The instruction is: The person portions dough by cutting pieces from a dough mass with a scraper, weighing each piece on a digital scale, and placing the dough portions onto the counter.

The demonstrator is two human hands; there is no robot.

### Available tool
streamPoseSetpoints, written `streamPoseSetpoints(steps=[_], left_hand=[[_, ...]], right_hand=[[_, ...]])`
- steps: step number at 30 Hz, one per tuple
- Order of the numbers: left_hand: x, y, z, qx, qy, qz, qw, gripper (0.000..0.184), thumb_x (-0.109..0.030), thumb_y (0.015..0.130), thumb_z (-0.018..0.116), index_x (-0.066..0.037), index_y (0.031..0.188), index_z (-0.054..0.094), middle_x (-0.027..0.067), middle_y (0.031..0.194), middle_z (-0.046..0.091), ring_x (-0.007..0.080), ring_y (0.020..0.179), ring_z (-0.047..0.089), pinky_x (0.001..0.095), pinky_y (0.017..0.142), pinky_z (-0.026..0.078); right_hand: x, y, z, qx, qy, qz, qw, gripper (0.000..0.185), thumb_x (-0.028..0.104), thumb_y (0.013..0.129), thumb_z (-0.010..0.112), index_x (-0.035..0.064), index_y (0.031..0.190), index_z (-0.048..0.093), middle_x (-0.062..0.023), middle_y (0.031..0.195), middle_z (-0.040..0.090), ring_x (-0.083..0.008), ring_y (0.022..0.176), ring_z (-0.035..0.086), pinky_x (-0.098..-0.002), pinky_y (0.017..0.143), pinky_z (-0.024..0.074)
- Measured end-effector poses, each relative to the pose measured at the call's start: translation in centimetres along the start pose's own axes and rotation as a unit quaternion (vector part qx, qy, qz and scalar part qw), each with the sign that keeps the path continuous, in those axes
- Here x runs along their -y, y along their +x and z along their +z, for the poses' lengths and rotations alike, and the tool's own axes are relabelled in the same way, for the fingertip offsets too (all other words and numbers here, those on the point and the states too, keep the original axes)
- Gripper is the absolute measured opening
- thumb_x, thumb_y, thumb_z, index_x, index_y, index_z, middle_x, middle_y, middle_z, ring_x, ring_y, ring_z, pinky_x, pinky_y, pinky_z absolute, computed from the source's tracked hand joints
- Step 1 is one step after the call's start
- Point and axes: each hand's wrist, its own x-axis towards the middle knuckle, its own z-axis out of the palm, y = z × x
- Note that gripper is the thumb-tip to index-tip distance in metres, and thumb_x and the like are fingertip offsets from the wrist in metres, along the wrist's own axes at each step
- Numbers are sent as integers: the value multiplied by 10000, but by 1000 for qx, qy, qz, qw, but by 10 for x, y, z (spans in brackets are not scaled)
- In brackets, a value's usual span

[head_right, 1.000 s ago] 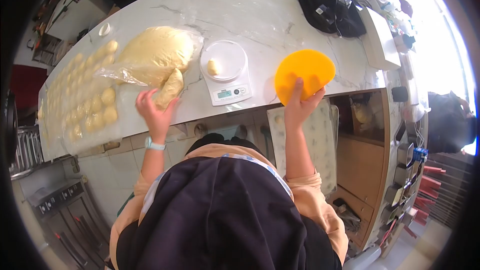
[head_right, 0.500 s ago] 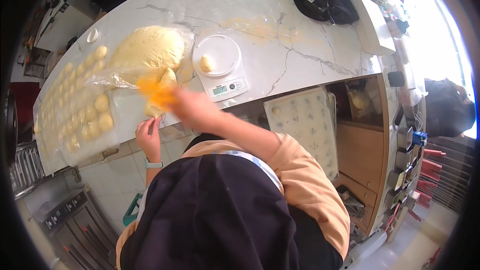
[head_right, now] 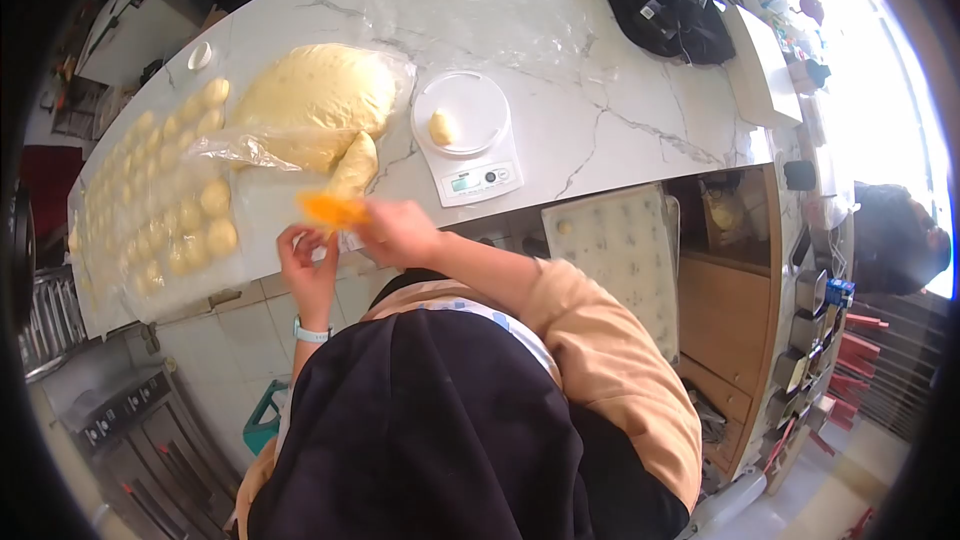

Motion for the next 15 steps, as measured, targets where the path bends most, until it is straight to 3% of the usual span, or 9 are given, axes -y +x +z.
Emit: streamPoseSetpoints(steps=[1,2,3,6,7,10,13,14,15], left_hand=[[-16,8,17,-13,-53,16,998,89,-19,800,681,-3,828,598,75,796,596,155,742,577,236,644,463],[-24,17,28,43,-34,47,997,76,-29,816,671,-1,847,608,83,819,597,163,750,584,238,647,464],[-30,29,40,101,-14,80,992,68,-39,832,660,0,866,618,91,842,598,171,758,590,241,649,464],[-47,57,91,188,-44,114,974,195,-176,926,560,-2,924,647,120,935,588,193,882,566,281,739,455],[-44,65,108,207,-83,107,969,267,-230,955,516,-3,931,654,127,970,581,202,945,546,299,783,445],[-28,82,133,264,24,116,957,322,-279,978,459,-17,983,646,112,1000,573,219,1046,483,314,839,414],[-29,80,129,134,-18,125,983,307,-283,979,453,-34,1035,626,105,1011,570,233,1078,454,320,844,402],[-34,77,119,137,-63,53,987,277,-269,975,463,-47,1054,609,89,988,578,194,1004,500,299,819,421],[-35,75,109,139,-64,47,987,260,-253,970,476,-42,1041,609,83,980,581,176,968,516,287,805,429]], right_hand=[[5,-4,-18,-81,21,56,995,295,75,867,613,27,1133,494,-147,933,640,-248,801,657,-322,656,526],[4,-11,-29,-212,67,38,974,267,72,900,577,17,1138,469,-122,949,632,-187,794,642,-291,658,518],[8,-13,-47,-278,100,76,952,267,67,911,564,15,1144,444,-107,966,617,-164,834,625,-288,678,519],[5,-16,-88,-440,65,53,894,275,69,913,566,-14,1140,435,-129,989,616,-178,851,631,-281,674,522],[10,-22,-104,-451,-19,60,890,287,76,904,584,-11,1133,434,-133,1015,598,-167,905,616,-276,716,518],[7,-37,-125,-493,54,85,864,330,114,910,592,18,1163,405,-100,1069,548,-148,967,555,-275,799,475],[9,-50,-143,-542,74,112,830,351,158,913,601,30,1175,406,-80,1081,528,-142,996,526,-278,835,454],[6,-55,-147,-561,59,126,816,354,166,911,604,30,1174,409,-79,1081,531,-145,1001,527,-279,835,454],[2,-62,-151,-579,43,142,802,357,174,910,607,30,1172,413,-78,1080,533,-147,1006,528,-279,835,455]])
